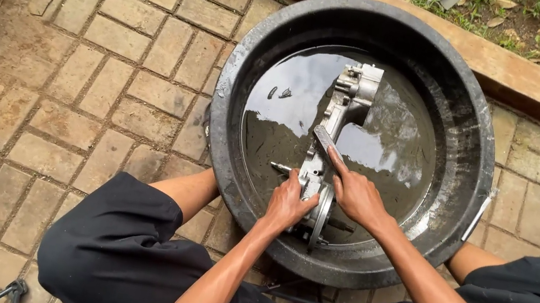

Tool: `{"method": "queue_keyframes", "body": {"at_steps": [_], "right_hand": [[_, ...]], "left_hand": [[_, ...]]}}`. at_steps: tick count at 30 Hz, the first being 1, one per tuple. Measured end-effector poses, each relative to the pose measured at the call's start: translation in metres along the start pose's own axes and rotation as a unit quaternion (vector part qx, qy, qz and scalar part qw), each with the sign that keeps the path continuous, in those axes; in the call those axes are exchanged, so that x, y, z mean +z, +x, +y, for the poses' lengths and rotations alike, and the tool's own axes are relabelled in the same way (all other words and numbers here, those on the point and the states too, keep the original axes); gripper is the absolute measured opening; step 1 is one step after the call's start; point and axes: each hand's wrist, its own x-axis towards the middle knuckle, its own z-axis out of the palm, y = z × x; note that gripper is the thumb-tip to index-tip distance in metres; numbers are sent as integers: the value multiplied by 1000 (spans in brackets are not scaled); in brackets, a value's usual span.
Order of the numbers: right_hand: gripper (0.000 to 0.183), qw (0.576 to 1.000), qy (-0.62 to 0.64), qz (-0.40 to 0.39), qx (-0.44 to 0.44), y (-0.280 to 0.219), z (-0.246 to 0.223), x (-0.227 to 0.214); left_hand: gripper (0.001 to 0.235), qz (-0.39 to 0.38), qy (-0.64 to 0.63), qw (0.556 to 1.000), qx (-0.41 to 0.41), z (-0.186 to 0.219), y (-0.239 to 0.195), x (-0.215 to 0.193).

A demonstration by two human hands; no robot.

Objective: The person scrubs a metallic mechanical component submerged in a black basin of water using a metal scraper and a dark sponge. They rotate the part to clean different sides and rinse it in the water.

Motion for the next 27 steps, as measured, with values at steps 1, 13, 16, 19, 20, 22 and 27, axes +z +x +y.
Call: {"method": "queue_keyframes", "body": {"at_steps": [1, 13, 16, 19, 20, 22, 27], "right_hand": [[65, 1000, 0, -1, -3, 9, -1, 1], [60, 996, -32, 76, 33, 63, 12, -13], [63, 986, 107, 107, 72, 21, -4, -3], [62, 972, 187, 116, 76, -15, -21, 6], [64, 978, 165, 98, 78, -17, -9, 21], [66, 982, 149, 76, 88, -26, 3, 43], [63, 986, 106, 107, 73, 13, 6, 31]], "left_hand": [[71, 3, 0, 1000, -2, 1, 0, -1], [73, -6, 4, 1000, 6, 2, 2, -5], [73, -8, 3, 1000, 5, 0, 0, -4], [72, -4, 3, 1000, 4, 5, 4, -5], [73, -6, -2, 1000, 3, 8, 3, -8], [74, -18, -3, 1000, -2, 7, -4, -7], [77, -27, 12, 1000, 2, 5, 3, -10]]}}
